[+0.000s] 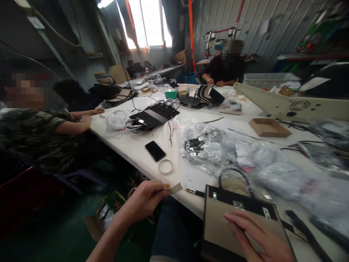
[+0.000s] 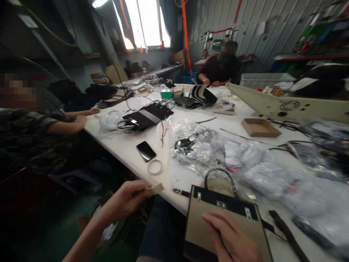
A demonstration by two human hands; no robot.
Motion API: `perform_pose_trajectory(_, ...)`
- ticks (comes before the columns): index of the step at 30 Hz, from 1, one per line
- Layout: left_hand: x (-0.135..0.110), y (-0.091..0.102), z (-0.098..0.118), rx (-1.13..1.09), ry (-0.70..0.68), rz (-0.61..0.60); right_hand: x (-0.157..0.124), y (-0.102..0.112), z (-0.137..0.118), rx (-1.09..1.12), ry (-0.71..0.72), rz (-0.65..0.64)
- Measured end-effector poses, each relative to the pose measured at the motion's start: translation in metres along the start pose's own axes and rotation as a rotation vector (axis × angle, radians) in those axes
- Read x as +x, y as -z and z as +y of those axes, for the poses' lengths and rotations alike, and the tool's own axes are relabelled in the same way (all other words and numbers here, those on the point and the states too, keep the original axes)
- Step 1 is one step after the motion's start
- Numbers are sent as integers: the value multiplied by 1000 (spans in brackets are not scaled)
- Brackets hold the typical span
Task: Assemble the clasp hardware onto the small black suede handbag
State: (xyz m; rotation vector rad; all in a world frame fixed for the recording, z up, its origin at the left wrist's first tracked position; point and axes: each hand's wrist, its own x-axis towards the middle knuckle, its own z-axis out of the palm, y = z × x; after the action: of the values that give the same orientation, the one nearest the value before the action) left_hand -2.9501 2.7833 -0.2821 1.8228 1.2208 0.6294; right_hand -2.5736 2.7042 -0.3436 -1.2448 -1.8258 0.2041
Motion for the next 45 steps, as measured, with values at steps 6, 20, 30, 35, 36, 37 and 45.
perform_pose_trajectory(6,30,-80,28,126,-174,-190,31,5,-37,218,-353,-84)
perform_pose_trajectory(20,57,-126,65,-344,-128,-640,-5,35,-21,228,-510,-46)
perform_pose_trajectory(30,104,-168,51,34,22,-290,-6,11,20,-42,-726,135)
perform_pose_trajectory(35,135,-180,55,425,37,-197,4,-13,38,-107,-699,143)
perform_pose_trajectory(36,139,-181,55,460,45,-208,4,-14,40,-109,-707,140)
perform_pose_trajectory(37,143,-181,55,475,49,-222,4,-14,41,-110,-715,139)
perform_pose_trajectory(45,148,-182,57,479,70,-247,6,-14,42,-144,-707,108)
